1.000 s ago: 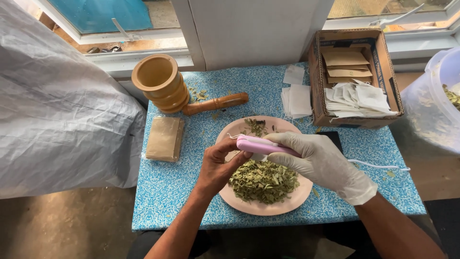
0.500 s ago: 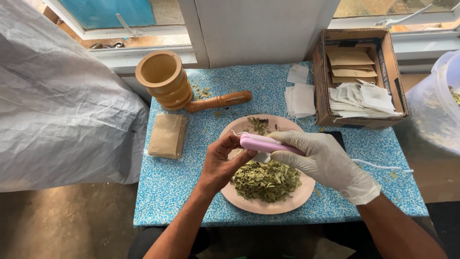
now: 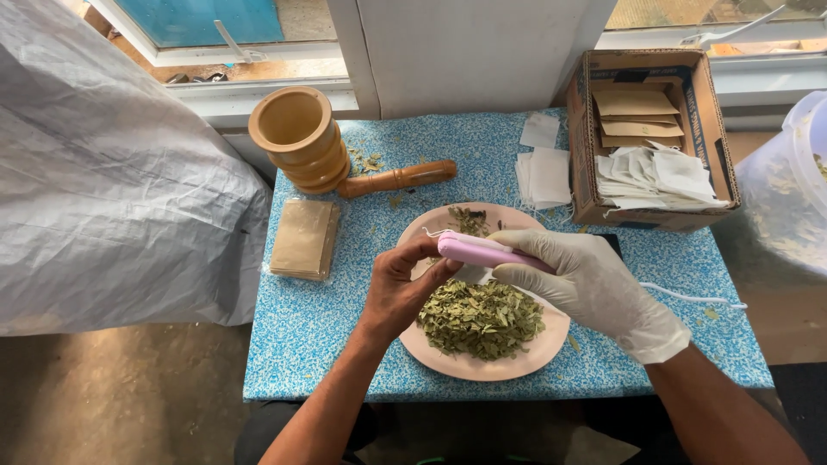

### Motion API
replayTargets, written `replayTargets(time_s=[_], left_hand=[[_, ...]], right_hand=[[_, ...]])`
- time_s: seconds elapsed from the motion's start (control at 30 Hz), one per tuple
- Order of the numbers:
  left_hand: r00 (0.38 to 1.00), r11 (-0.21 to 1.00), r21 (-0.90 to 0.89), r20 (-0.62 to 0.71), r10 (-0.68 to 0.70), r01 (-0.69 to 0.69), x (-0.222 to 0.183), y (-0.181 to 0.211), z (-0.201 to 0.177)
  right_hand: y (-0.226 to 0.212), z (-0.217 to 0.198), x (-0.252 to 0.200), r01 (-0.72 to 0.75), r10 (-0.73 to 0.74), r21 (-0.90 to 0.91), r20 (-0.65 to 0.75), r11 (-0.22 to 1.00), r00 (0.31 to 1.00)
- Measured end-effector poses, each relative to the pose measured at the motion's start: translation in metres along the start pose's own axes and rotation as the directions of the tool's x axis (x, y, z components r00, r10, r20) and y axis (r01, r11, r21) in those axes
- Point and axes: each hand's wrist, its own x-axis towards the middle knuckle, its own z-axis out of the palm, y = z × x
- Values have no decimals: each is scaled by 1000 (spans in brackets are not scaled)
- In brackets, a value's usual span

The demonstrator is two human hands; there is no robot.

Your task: Filling small paper bags with loose tea leaves, weighing them on a digital scale, and sealing them with a handheld heat sealer.

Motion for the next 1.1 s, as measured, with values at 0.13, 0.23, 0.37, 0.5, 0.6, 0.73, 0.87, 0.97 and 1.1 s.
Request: replayTargets(time_s=[0.13, 0.23, 0.37, 0.5, 0.6, 0.73, 0.87, 0.97, 1.1], left_hand=[[1000, 1000, -20, 2, 12, -12, 1, -1, 0], [1000, 1000, -19, 9, 15, -15, 4, -3, 3], [1000, 999, -36, 10, 17, -16, 3, 1, 7], [1000, 998, -58, 6, 13, -13, 5, 12, 11], [1000, 998, -54, 3, 21, -21, 5, 3, 13], [1000, 996, -88, 11, 17, -16, 6, 6, 13], [1000, 985, -170, -21, -23, 19, 5, 2, 13], [998, 985, -166, -18, -55, 51, 7, 2, 10], [998, 990, -129, -18, -67, 64, 8, 3, 6]], right_hand=[[-6, -1, -3, 23, -23, -11, -26, 1000, 999], [-6, -4, -2, 48, -48, -6, -30, 999, 998], [-4, -3, -5, 55, -54, 22, -29, 998, 998], [-5, -5, -5, 68, -68, 4, -40, 998, 997], [-1, -5, -5, 70, -71, -19, -52, 997, 996], [-3, -2, -2, 82, -85, -52, -67, 995, 994], [-4, 0, -2, 97, -97, -13, -49, 995, 994], [-1, -2, 0, 89, -89, 10, -32, 996, 996], [2, -1, 3, 90, -90, 1, -23, 996, 996]])
